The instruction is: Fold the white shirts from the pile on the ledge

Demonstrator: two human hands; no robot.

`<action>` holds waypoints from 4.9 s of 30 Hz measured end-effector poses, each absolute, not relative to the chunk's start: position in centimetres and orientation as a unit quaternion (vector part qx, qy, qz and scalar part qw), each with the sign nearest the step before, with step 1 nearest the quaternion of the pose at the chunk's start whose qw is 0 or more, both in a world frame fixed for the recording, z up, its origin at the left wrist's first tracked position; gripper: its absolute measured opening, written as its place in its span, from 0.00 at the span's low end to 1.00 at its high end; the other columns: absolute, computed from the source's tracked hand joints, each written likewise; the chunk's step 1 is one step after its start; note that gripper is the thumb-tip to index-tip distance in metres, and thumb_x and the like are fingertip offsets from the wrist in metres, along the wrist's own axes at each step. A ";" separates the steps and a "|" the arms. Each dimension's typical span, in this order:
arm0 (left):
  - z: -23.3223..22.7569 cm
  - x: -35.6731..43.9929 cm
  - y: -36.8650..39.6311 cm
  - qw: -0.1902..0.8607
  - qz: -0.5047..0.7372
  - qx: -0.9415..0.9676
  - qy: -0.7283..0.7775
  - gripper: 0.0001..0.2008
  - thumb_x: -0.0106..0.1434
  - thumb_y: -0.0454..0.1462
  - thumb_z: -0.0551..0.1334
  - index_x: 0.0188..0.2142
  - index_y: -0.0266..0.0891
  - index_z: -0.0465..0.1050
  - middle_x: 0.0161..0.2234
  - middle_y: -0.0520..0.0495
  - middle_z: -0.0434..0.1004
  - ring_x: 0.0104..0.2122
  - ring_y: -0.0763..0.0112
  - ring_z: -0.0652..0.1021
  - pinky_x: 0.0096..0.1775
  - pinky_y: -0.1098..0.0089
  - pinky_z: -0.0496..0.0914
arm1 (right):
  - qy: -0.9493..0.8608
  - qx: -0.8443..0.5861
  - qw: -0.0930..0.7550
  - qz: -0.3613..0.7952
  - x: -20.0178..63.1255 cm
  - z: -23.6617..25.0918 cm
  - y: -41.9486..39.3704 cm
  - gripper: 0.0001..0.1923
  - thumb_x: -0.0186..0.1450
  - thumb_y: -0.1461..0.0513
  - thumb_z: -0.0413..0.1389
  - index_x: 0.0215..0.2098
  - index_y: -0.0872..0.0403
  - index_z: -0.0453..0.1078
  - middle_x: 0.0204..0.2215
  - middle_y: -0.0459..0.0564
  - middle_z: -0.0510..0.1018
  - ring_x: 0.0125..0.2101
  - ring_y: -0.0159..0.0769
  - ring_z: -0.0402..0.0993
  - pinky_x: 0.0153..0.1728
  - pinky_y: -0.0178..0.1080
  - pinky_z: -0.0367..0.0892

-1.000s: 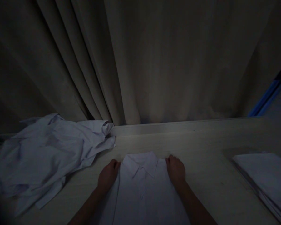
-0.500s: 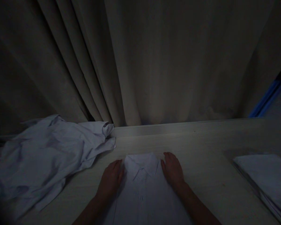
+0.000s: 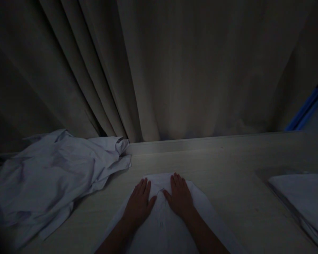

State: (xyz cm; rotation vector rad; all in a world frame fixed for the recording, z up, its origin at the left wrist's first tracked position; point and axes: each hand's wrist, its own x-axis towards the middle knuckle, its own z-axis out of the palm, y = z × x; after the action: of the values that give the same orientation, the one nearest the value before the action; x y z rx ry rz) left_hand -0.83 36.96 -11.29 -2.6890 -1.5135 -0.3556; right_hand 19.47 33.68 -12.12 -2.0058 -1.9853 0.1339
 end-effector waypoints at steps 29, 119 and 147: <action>-7.2 -1.4 46.4 -0.184 -0.081 -0.768 -0.608 0.11 0.58 0.39 0.52 0.32 0.40 0.72 0.36 0.45 0.79 0.35 0.70 0.77 0.34 0.72 0.64 | -0.711 -0.667 0.215 0.061 24.4 -8.7 40.4 0.12 0.58 0.70 0.47 0.28 0.54 0.72 0.36 0.51 0.72 0.39 0.34 0.65 0.42 0.35 0.58; -6.8 1.6 41.7 -0.078 -0.166 -0.819 -0.543 0.11 0.61 0.36 0.50 0.32 0.40 0.71 0.36 0.44 0.75 0.39 0.66 0.73 0.43 0.67 0.65 | -0.623 -0.716 0.310 0.062 20.8 -9.5 38.8 0.09 0.61 0.63 0.48 0.33 0.53 0.71 0.33 0.50 0.76 0.37 0.37 0.68 0.40 0.37 0.61; -6.9 1.1 37.7 -0.014 -0.083 -0.842 -0.533 0.33 0.63 0.54 0.44 0.60 0.37 0.56 0.61 0.32 0.57 0.62 0.48 0.54 0.61 0.45 0.50 | -0.684 -0.711 0.159 0.028 18.0 -6.1 35.1 0.25 0.63 0.60 0.47 0.57 0.60 0.61 0.58 0.60 0.65 0.58 0.51 0.58 0.57 0.53 0.54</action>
State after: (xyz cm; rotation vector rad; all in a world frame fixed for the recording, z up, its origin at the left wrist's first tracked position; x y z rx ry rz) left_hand 1.12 37.74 -6.94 -2.6688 -1.6883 -0.2630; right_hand 17.99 35.06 -6.08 -2.0327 -1.9567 0.0790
